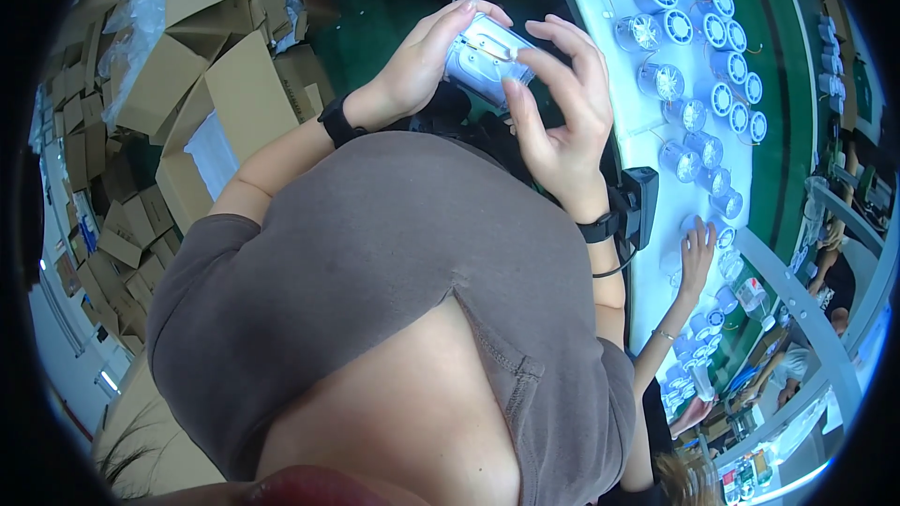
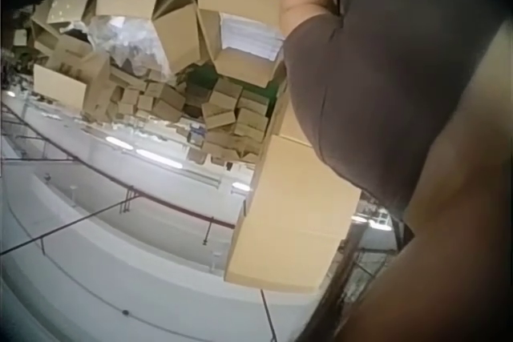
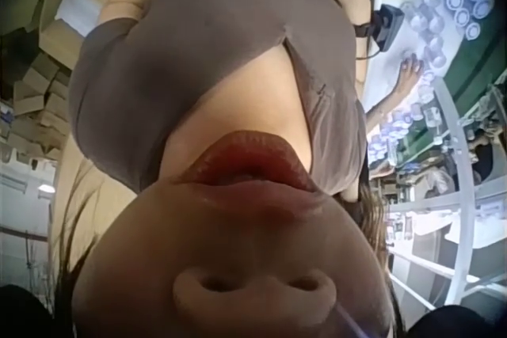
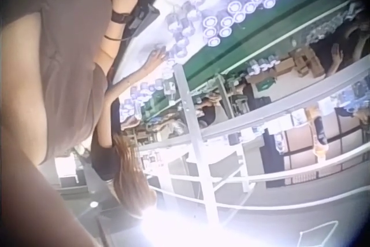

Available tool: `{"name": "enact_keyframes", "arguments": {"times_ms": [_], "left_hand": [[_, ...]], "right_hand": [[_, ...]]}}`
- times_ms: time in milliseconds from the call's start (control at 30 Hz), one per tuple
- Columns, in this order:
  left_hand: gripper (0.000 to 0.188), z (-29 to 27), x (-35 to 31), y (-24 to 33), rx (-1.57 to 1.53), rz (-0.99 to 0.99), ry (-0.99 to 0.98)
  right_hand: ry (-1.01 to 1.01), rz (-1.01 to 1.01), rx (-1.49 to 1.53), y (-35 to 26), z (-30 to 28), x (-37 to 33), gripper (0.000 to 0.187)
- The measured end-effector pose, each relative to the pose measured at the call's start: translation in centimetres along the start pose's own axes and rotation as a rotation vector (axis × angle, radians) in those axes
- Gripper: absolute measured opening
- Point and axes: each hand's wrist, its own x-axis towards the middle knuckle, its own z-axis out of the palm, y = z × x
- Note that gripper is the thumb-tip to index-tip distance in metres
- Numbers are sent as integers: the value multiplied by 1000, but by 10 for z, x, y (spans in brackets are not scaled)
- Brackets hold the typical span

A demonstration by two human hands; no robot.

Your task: The person takes a plastic cup and a motor from the table, fits the motor into the cup by hand, and sets the assembled unit back onto the table, repeating the process.

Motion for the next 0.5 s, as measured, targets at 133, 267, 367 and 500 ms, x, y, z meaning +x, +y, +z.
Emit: {"name": "enact_keyframes", "arguments": {"times_ms": [133, 267, 367, 500], "left_hand": [[33, 1, 2, 2, 65, 69, 44], [37, 1, 4, 5, 158, 107, 37], [40, -1, 4, 7, 194, 110, 16], [41, -4, 4, 6, 231, 153, 3]], "right_hand": [[45, 226, 230, -5, 7, 2, 49], [-72, 419, 294, -4, 10, -5, 59], [-135, 472, 287, -4, 10, -5, 61], [-140, 456, 258, -5, 8, -1, 60]]}}
